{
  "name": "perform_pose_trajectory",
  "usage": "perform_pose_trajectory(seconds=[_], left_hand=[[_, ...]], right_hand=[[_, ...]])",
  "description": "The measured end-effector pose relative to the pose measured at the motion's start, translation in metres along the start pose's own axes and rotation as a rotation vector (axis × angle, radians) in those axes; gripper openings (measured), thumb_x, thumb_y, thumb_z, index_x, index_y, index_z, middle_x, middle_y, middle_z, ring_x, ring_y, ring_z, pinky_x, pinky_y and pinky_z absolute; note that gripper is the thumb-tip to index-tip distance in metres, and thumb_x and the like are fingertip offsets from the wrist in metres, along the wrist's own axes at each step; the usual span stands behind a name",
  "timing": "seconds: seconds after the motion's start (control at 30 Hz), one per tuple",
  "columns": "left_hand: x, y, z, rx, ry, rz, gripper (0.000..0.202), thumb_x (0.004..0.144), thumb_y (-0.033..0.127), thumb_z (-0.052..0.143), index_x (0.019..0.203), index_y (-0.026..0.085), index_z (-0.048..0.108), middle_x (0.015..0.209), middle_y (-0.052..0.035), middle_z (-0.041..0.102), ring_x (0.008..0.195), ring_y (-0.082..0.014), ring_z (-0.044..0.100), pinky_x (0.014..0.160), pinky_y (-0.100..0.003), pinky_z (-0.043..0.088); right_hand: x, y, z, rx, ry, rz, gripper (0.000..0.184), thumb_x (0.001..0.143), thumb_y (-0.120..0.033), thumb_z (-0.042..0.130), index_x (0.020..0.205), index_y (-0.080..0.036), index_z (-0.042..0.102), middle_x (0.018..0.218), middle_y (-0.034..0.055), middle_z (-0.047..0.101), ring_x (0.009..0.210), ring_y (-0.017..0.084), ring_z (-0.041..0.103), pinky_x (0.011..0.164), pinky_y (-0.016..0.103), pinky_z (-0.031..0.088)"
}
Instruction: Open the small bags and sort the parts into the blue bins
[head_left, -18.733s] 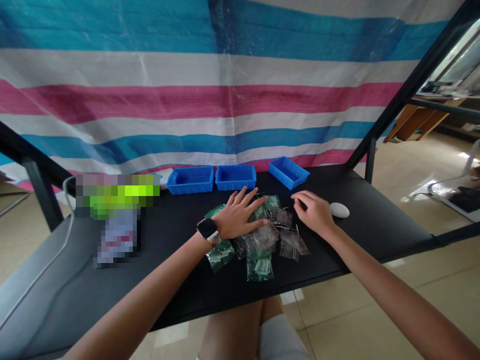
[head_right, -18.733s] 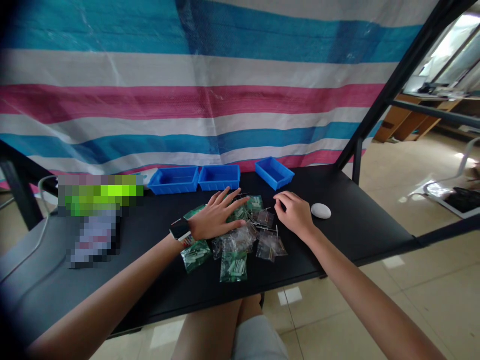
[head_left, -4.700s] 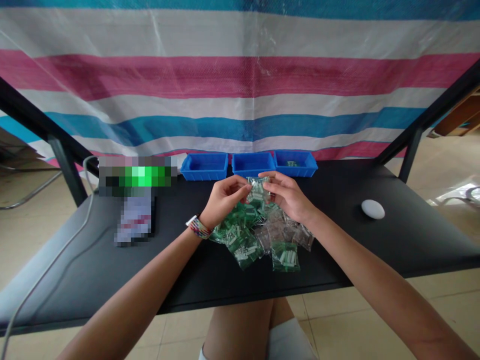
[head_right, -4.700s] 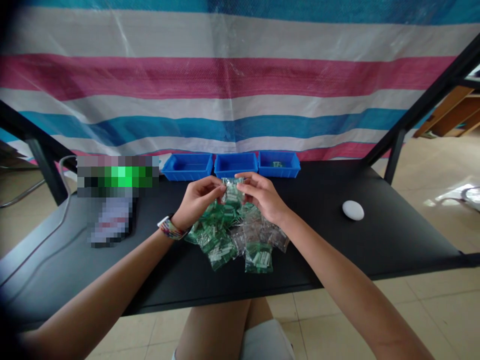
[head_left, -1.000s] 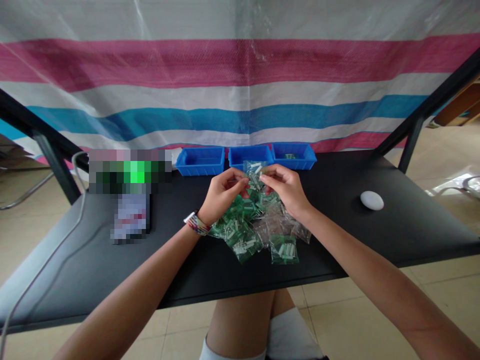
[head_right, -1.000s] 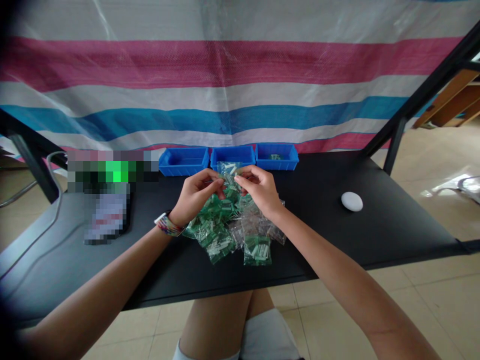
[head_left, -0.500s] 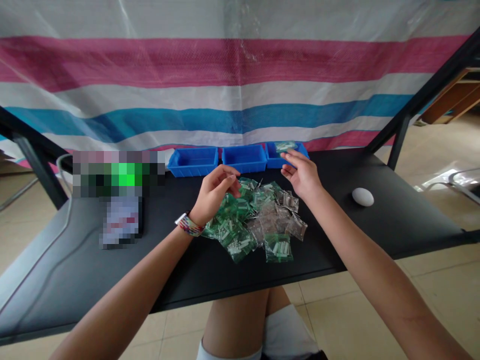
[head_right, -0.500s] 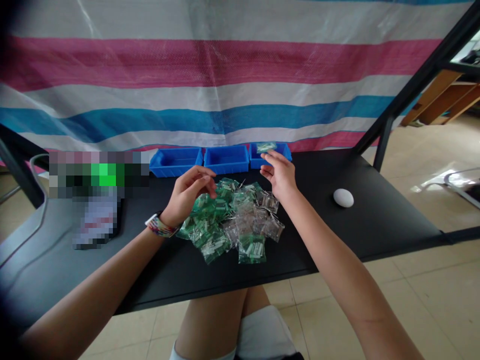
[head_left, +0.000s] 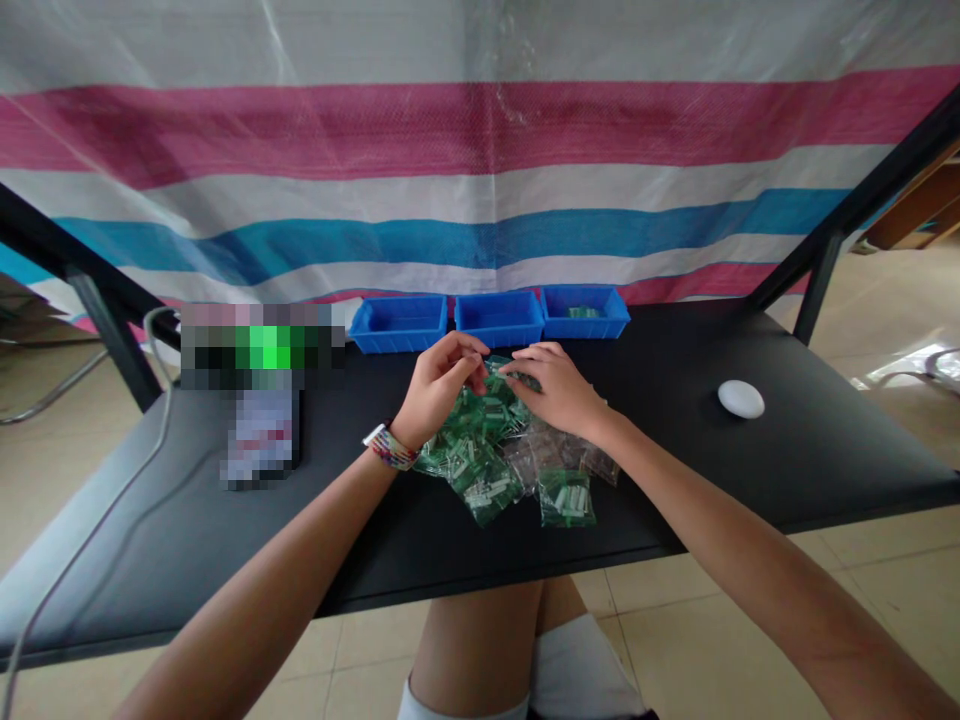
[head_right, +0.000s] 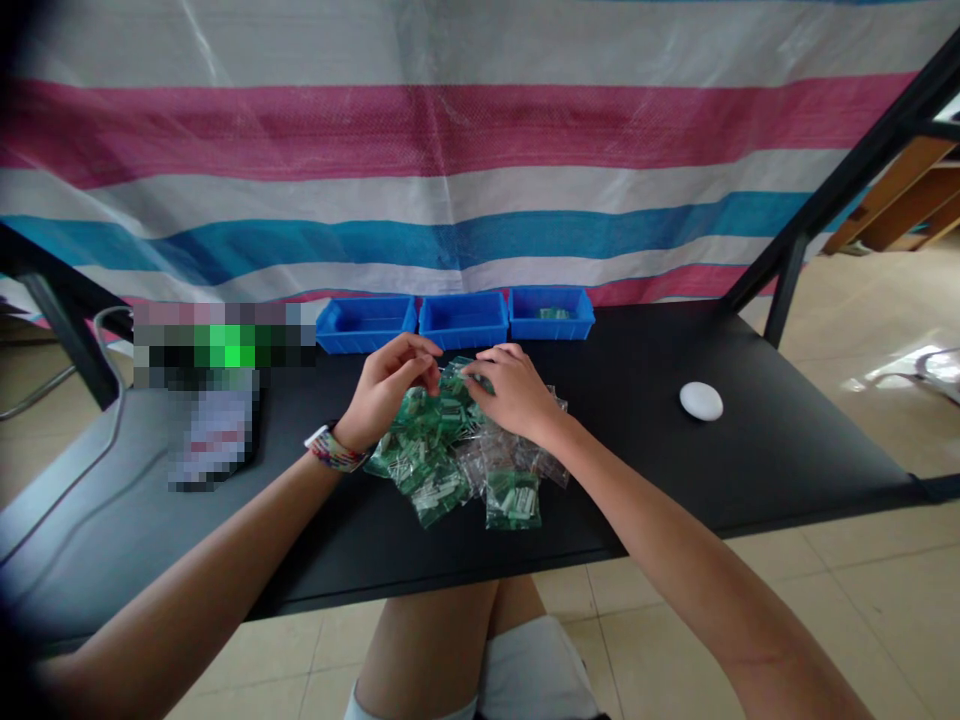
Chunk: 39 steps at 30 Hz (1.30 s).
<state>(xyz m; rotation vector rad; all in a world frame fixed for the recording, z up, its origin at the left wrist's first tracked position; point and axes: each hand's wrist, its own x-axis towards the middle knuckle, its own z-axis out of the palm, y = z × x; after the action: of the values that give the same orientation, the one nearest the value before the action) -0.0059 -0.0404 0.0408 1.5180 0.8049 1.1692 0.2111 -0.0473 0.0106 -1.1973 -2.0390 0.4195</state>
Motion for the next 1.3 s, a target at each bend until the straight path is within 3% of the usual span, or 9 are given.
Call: perform_pose_trajectory(seconds=[0.07,0.23,0.43,0.57,0.73,1.0,1.07,1.2,1.3], left_hand=[[0.000,0.000,0.000,0.006,0.000,-0.005,0.015,0.093,0.032,0.070,0.099,0.018,0.069,0.075,-0.0005,0.069,0.059,-0.0128,0.068,0.059,-0.025,0.055],[0.000,0.001,0.000,-0.003,-0.004,-0.011,0.015,0.093,0.032,0.070,0.099,0.018,0.069,0.075,-0.0004,0.069,0.059,-0.0131,0.068,0.059,-0.025,0.054],[-0.001,-0.001,0.000,0.017,-0.009,-0.009,0.013,0.092,0.031,0.070,0.095,0.018,0.070,0.073,-0.0012,0.069,0.058,-0.0136,0.067,0.058,-0.026,0.054],[-0.001,-0.003,0.000,0.020,0.024,0.021,0.013,0.094,0.031,0.067,0.094,0.018,0.071,0.071,-0.0002,0.068,0.058,-0.0129,0.066,0.058,-0.025,0.053],[0.000,-0.005,-0.001,0.018,0.048,0.042,0.013,0.093,0.030,0.066,0.093,0.018,0.071,0.069,0.0009,0.067,0.057,-0.0125,0.065,0.057,-0.024,0.052],[0.000,-0.008,0.000,0.039,0.063,0.031,0.012,0.092,0.029,0.067,0.093,0.018,0.070,0.075,-0.0004,0.066,0.061,-0.0125,0.066,0.058,-0.024,0.053],[0.000,-0.009,0.000,0.072,0.100,0.045,0.013,0.090,0.028,0.071,0.098,0.018,0.071,0.086,-0.0020,0.068,0.066,-0.0126,0.068,0.059,-0.024,0.054],[0.001,-0.010,0.000,0.160,0.139,0.074,0.036,0.085,0.030,0.084,0.117,0.019,0.073,0.114,-0.0072,0.071,0.083,-0.0140,0.070,0.066,-0.023,0.055],[0.000,-0.010,0.000,0.180,0.071,0.080,0.036,0.087,0.036,0.085,0.117,0.019,0.076,0.104,-0.0065,0.073,0.086,-0.0157,0.068,0.069,-0.023,0.056]], right_hand=[[-0.002,0.004,0.004,-0.045,-0.013,-0.006,0.019,0.099,-0.025,0.072,0.111,-0.028,0.086,0.121,0.0105,0.082,0.124,0.033,0.066,0.115,0.056,0.045],[0.000,0.014,0.007,-0.035,0.053,0.008,0.018,0.098,-0.022,0.071,0.101,-0.028,0.088,0.114,0.0090,0.084,0.117,0.033,0.070,0.111,0.054,0.049],[0.000,0.011,0.006,-0.061,0.016,0.009,0.022,0.093,-0.019,0.076,0.111,-0.026,0.085,0.115,0.0089,0.084,0.114,0.032,0.073,0.109,0.053,0.050],[0.000,0.011,0.007,-0.080,0.042,0.040,0.023,0.085,-0.013,0.083,0.103,-0.026,0.085,0.107,0.0069,0.084,0.113,0.033,0.070,0.105,0.049,0.053],[0.000,0.011,0.008,-0.083,0.084,-0.001,0.017,0.087,-0.011,0.082,0.097,-0.024,0.083,0.108,0.0060,0.084,0.107,0.031,0.070,0.099,0.046,0.054],[0.001,0.008,0.004,-0.029,0.199,-0.095,0.012,0.101,-0.018,0.067,0.097,-0.023,0.076,0.109,0.0086,0.081,0.110,0.029,0.070,0.101,0.047,0.054],[0.002,0.005,0.003,0.038,0.249,-0.103,0.011,0.104,-0.022,0.064,0.101,-0.024,0.075,0.109,0.0084,0.081,0.111,0.029,0.072,0.102,0.047,0.054],[0.002,-0.005,0.000,0.210,0.306,-0.043,0.016,0.106,-0.035,0.063,0.101,-0.024,0.073,0.101,0.0066,0.080,0.100,0.027,0.075,0.093,0.042,0.057],[0.002,-0.013,-0.002,0.363,0.312,0.014,0.023,0.105,-0.045,0.065,0.101,-0.024,0.073,0.096,0.0055,0.079,0.091,0.024,0.074,0.088,0.039,0.058]])
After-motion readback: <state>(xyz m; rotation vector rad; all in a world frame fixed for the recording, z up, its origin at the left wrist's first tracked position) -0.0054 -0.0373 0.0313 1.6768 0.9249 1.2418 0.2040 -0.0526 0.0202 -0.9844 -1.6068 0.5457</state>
